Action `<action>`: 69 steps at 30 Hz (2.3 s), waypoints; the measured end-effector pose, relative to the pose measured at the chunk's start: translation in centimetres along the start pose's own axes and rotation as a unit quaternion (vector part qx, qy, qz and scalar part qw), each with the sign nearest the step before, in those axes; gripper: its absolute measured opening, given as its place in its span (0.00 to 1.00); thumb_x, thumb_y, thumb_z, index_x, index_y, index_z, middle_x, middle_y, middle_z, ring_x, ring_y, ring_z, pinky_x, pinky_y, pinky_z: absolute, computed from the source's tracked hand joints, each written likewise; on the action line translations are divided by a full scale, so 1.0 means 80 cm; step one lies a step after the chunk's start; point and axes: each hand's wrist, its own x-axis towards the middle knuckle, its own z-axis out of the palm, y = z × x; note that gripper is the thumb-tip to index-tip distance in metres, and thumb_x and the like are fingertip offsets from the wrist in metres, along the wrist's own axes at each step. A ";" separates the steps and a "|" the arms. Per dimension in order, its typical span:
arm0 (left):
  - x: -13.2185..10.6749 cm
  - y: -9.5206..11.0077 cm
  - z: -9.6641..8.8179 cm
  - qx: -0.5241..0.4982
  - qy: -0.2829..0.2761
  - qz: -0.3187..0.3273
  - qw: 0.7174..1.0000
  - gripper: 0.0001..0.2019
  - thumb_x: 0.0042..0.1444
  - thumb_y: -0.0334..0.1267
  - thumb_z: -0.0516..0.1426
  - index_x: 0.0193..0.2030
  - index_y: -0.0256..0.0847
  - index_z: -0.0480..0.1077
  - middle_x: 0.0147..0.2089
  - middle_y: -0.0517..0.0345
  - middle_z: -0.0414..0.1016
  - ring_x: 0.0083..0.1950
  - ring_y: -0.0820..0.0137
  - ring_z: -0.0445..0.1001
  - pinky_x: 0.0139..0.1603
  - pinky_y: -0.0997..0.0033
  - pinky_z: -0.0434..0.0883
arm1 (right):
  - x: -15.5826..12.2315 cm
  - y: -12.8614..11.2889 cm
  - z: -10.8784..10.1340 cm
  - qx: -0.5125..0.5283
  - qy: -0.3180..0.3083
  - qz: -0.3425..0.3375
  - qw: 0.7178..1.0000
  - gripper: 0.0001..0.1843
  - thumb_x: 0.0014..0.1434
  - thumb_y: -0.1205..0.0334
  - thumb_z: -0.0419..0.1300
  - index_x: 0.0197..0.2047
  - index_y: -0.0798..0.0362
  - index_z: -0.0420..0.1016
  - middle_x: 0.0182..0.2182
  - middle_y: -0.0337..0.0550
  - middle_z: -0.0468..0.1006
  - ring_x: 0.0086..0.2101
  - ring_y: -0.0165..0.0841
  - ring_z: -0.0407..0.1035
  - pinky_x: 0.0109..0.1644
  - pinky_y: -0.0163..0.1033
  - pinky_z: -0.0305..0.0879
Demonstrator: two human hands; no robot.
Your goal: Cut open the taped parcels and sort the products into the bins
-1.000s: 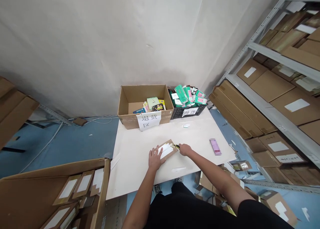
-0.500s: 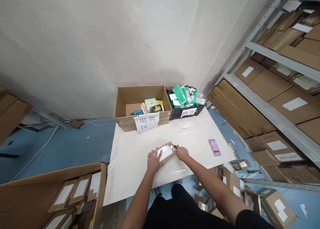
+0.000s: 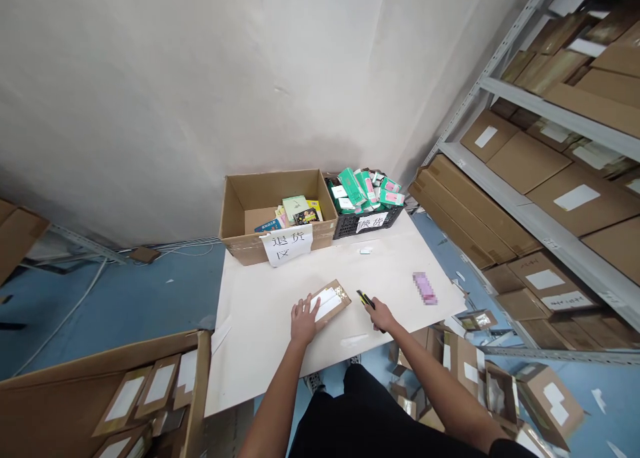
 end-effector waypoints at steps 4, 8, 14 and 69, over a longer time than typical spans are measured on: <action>-0.005 0.027 0.012 0.011 0.056 -0.080 0.995 0.38 0.65 0.59 0.56 0.78 0.52 0.55 0.80 0.45 0.52 0.76 0.41 0.56 0.73 0.37 0.53 | 0.000 0.068 0.032 0.159 0.084 0.096 0.979 0.22 0.70 0.39 0.50 0.36 0.48 0.65 0.23 0.42 0.78 0.25 0.39 0.79 0.25 0.35 0.68; -0.012 0.063 0.022 0.023 0.069 -0.145 0.987 0.38 0.67 0.61 0.52 0.79 0.49 0.52 0.80 0.41 0.52 0.74 0.40 0.56 0.70 0.35 0.55 | 0.022 0.100 0.034 0.170 0.110 0.082 0.976 0.30 0.69 0.32 0.43 0.30 0.47 0.62 0.27 0.48 0.81 0.32 0.40 0.81 0.30 0.36 0.72; -0.015 0.060 0.003 -0.021 0.048 -0.172 0.984 0.32 0.72 0.52 0.44 0.80 0.50 0.51 0.78 0.44 0.58 0.70 0.47 0.63 0.66 0.42 0.64 | 0.093 0.100 -0.060 0.060 0.149 0.085 0.983 0.32 0.71 0.37 0.43 0.54 0.56 0.72 0.46 0.57 0.83 0.46 0.45 0.80 0.44 0.42 0.74; 0.023 0.153 -0.030 -0.178 0.053 -0.287 0.940 0.15 0.72 0.33 0.46 0.59 0.41 0.69 0.48 0.46 0.83 0.50 0.59 0.82 0.45 0.68 0.69 | 0.123 -0.013 0.031 0.165 -0.029 -0.136 0.976 0.58 0.52 0.63 0.62 0.81 0.53 0.38 0.74 0.55 0.56 0.68 0.47 0.60 0.67 0.47 0.63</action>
